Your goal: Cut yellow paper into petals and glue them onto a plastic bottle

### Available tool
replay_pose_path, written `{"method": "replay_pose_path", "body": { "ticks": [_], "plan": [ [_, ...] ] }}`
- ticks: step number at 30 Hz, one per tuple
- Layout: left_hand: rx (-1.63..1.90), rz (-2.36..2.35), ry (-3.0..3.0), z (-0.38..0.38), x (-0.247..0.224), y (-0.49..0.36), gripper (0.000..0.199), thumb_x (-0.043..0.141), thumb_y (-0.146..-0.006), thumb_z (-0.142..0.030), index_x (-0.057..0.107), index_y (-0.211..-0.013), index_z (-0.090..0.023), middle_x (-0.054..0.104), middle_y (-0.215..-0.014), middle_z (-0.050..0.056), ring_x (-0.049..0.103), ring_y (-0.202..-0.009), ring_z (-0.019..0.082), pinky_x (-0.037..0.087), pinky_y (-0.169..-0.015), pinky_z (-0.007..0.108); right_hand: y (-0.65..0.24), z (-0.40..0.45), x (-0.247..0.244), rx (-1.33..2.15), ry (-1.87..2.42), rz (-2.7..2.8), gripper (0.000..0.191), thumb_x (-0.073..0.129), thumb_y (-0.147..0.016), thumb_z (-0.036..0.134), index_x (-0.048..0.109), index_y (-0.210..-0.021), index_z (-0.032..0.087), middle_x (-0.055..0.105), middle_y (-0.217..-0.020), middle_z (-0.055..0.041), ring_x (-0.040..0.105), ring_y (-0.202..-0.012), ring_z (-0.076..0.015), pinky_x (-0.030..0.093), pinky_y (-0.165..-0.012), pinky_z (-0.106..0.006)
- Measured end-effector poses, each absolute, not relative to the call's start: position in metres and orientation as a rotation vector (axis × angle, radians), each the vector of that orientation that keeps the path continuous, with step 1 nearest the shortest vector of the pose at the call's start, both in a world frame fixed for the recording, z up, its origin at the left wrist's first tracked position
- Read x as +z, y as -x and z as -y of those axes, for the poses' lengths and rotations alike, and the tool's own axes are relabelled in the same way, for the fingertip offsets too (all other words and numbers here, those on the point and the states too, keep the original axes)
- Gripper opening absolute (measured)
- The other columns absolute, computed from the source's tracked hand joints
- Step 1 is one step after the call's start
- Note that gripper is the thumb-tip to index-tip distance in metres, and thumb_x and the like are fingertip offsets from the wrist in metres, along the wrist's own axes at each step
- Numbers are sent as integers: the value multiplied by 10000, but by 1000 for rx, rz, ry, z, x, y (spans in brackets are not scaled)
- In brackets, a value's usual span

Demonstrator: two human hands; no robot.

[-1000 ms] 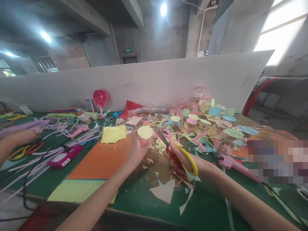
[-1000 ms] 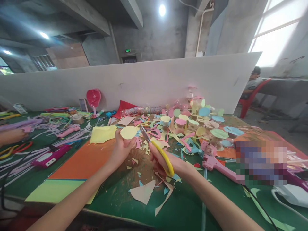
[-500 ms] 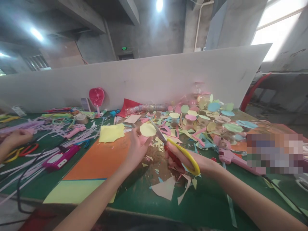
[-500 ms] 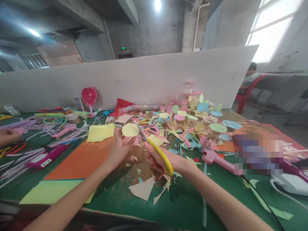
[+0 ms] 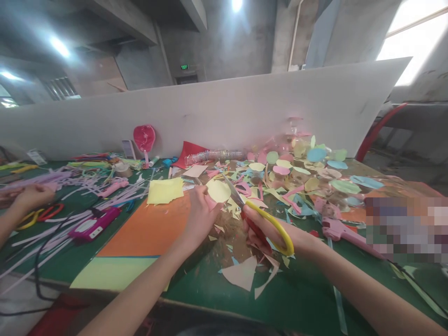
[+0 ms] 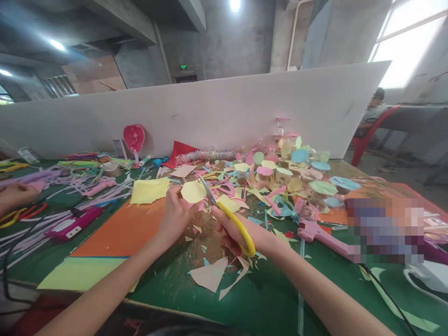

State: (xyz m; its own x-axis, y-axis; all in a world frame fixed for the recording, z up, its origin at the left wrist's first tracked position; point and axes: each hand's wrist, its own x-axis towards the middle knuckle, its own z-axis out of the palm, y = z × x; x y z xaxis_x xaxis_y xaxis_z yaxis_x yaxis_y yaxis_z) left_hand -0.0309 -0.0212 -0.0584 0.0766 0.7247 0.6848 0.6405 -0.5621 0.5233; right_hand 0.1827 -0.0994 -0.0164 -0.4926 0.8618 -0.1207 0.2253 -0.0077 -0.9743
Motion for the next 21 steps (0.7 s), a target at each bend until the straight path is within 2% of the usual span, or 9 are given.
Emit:
{"method": "replay_pose_path", "body": {
  "ticks": [4,6,8,13,21],
  "plan": [
    [1534,-1427,-2248,20,-59,31,447,712,-801,-390,392,-1065,-224,447,-1087,65,483,-1042,247,440,-899,416,-177,97,-22,1605,1141,1660,610,381,-882,771,413,-625,220,391,-375,77,395,-319,-79,431,-433,-236],
    [1546,-1442,-2220,20,-60,31,468,718,-798,-413,389,-1072,-226,439,-1095,65,489,-1054,249,443,-902,418,-175,94,-24,1615,1203,1611,635,351,-877,789,386,-588,226,362,-330,75,396,-289,-86,447,-419,-248],
    [1561,-1466,-2168,20,-60,31,513,721,-795,-445,375,-1106,-228,431,-1104,68,491,-1069,253,445,-905,420,-176,93,-25,1570,1250,1588,632,334,-867,807,395,-616,230,350,-323,84,386,-276,-91,442,-395,-249],
    [1633,-1515,-2119,20,-57,33,512,698,-812,-484,356,-1093,-228,411,-1074,61,478,-1031,237,432,-904,405,-186,95,-22,1627,1080,1721,596,351,-867,802,461,-771,224,415,-496,77,409,-389,-82,408,-426,-223],
    [1738,-1456,-2193,17,-56,35,511,692,-798,-543,392,-1064,-225,406,-1037,52,457,-979,235,411,-887,395,-184,99,-23,1674,1004,1755,571,328,-908,762,444,-760,223,371,-562,63,373,-445,-89,372,-500,-261]
  ]
}}
